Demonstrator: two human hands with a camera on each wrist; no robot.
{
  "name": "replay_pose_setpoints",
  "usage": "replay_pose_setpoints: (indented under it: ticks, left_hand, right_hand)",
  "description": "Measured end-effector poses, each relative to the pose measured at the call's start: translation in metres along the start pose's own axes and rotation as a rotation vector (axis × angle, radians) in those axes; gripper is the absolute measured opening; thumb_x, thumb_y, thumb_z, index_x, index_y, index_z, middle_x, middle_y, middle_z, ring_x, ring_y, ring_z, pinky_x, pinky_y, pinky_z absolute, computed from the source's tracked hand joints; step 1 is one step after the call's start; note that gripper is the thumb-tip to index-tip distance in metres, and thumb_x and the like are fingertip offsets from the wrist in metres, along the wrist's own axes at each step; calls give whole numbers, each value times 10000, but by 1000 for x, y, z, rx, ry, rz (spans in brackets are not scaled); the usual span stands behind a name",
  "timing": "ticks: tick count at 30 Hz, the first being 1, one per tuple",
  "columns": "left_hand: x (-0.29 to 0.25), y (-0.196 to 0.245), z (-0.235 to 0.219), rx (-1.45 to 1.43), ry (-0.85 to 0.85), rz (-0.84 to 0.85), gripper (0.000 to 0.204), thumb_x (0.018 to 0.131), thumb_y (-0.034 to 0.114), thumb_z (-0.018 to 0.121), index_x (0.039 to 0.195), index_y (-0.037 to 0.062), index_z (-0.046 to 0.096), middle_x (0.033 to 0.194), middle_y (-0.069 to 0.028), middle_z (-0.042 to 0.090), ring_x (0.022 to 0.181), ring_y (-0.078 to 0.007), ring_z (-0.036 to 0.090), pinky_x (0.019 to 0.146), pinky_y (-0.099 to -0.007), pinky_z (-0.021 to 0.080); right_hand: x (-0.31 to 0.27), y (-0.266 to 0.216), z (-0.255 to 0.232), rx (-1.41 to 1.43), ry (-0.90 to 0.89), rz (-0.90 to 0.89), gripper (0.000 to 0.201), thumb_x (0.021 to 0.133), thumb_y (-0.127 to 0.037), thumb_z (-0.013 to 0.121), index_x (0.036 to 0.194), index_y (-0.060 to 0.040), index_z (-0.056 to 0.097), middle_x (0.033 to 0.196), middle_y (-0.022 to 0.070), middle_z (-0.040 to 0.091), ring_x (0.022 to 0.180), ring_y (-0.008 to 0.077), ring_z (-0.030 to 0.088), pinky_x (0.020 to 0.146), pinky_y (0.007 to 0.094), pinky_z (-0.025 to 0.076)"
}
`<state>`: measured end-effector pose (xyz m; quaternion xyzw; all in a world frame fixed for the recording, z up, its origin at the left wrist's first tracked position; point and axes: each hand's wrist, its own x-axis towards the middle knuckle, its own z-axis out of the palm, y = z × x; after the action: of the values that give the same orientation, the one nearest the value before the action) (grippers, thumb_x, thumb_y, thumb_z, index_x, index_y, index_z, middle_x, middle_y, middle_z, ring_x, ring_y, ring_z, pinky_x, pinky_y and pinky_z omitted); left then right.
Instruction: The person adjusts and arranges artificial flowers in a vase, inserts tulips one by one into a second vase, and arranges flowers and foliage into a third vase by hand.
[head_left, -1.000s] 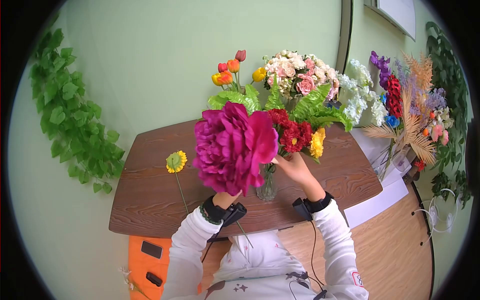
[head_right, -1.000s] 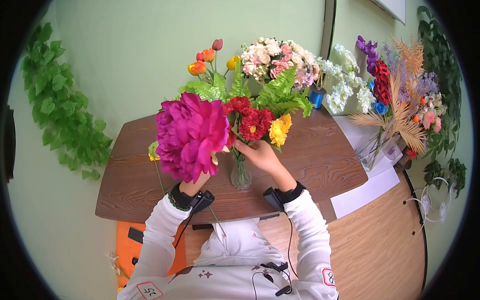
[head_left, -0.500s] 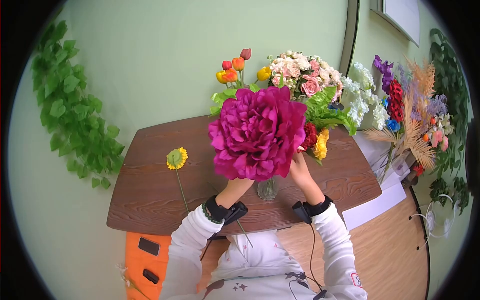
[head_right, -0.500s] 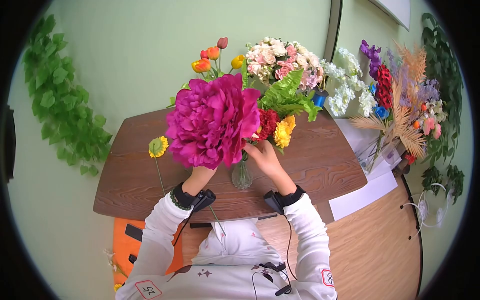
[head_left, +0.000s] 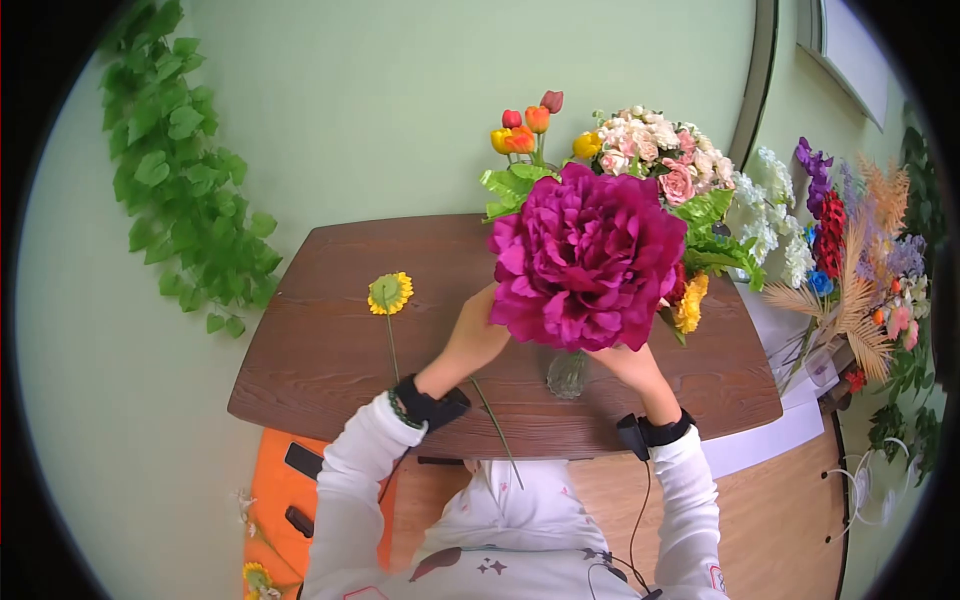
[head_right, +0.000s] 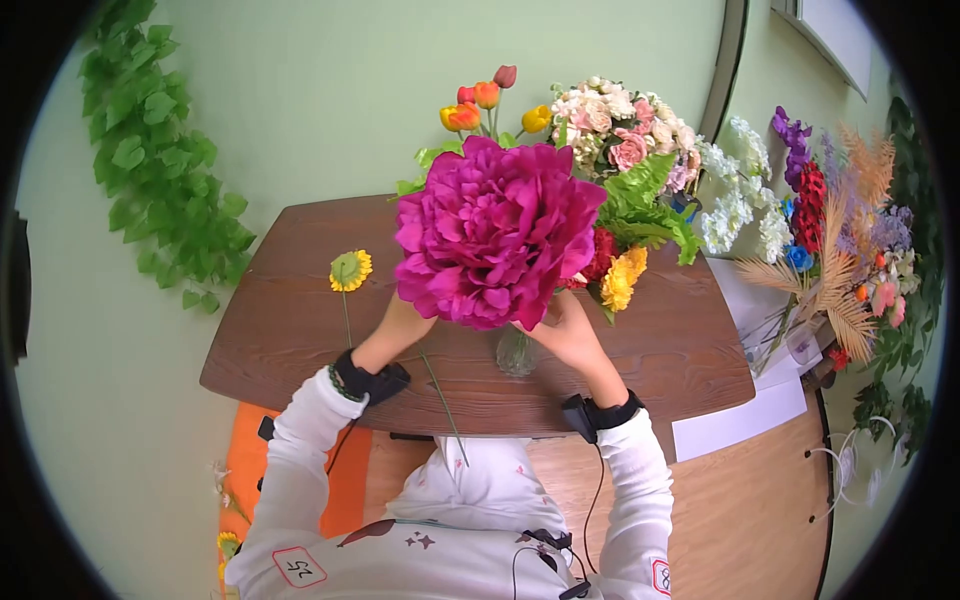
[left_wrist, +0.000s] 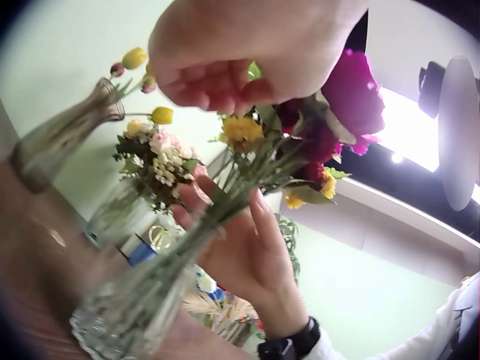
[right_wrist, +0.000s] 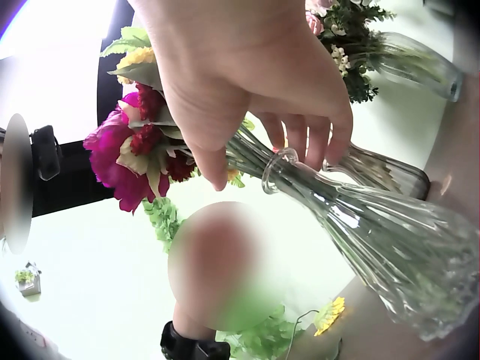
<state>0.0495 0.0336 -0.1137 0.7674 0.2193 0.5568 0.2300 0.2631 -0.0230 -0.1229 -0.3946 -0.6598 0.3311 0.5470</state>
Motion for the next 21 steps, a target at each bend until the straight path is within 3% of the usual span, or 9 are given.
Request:
replay_pose_setpoints:
  ticks: [1, 3, 5, 8, 12, 15, 17, 18, 21]
  left_hand:
    - [-1, -19, -12, 61, -98, -162, 201, 787, 105, 568, 962, 8, 553, 811, -100, 615, 749, -112, 569, 670, -256, 439]
    - [-8, -59, -40, 186, -139, -255, 144, 791, 128, 575, 889, 23, 569, 782, -79, 617, 707, -124, 584, 619, -271, 460]
    - [-15, -90, -75, 295, -201, -638, 214, 765, 190, 608, 849, 11, 526, 740, -101, 592, 695, -170, 583, 628, -304, 463]
    - [-30, -124, -119, 901, -48, -300, 351, 729, 254, 634, 869, -32, 487, 775, -158, 571, 771, -331, 574, 669, -393, 466]
    - [-51, -144, -136, 920, 150, -457, 371, 732, 267, 622, 876, -43, 477, 747, -160, 573, 767, -384, 560, 675, -431, 462]
    - [-50, -136, -140, 894, 1, -627, 315, 782, 241, 576, 887, -33, 462, 682, -138, 573, 666, -328, 600, 602, -393, 482]
    - [-39, -123, -139, 442, 5, -955, 234, 847, 208, 498, 905, -13, 451, 618, -88, 561, 473, -204, 560, 458, -311, 451]
    - [-37, -123, -138, 438, -2, -952, 234, 847, 208, 498, 905, -13, 451, 618, -88, 561, 473, -204, 560, 458, -311, 451]
    - [-27, -98, -129, 57, 245, -689, 196, 927, 225, 392, 917, 37, 445, 581, -14, 491, 374, -51, 369, 355, -195, 296]
  right_hand:
    - [0, -2, 0, -35, -14, 14, 483, 728, -130, 694, 1124, 20, 461, 1059, 100, 569, 996, 182, 537, 885, 323, 401]
    - [-2, -3, 0, -62, -31, 30, 477, 729, -132, 695, 1121, 16, 467, 1038, 91, 581, 973, 171, 545, 872, 315, 408]
    - [-2, -3, -1, -71, -57, 113, 455, 735, -136, 692, 1109, 17, 482, 988, 75, 601, 913, 144, 557, 828, 292, 428]
    - [-2, -5, 0, -98, -64, 134, 435, 740, -140, 689, 1094, 23, 496, 945, 66, 613, 867, 123, 558, 789, 273, 440]
    - [-4, -3, 3, -117, -69, 115, 458, 745, -138, 684, 1123, 14, 477, 965, 64, 604, 867, 125, 559, 778, 270, 443]
    - [-8, 9, 0, -95, -64, 148, 508, 733, -167, 696, 1146, 7, 455, 1003, 71, 585, 880, 129, 553, 770, 265, 440]
    - [-12, 24, -5, -152, 7, 39, 528, 725, -197, 701, 1143, 1, 445, 981, 68, 565, 886, 134, 544, 756, 253, 434]
    - [-15, 25, -8, -156, 14, 42, 528, 725, -197, 701, 1143, 1, 445, 981, 68, 565, 886, 134, 544, 756, 253, 434]
    - [-24, 22, -13, -187, 139, 43, 488, 717, -215, 703, 1093, -13, 466, 903, 51, 538, 850, 123, 525, 731, 242, 427]
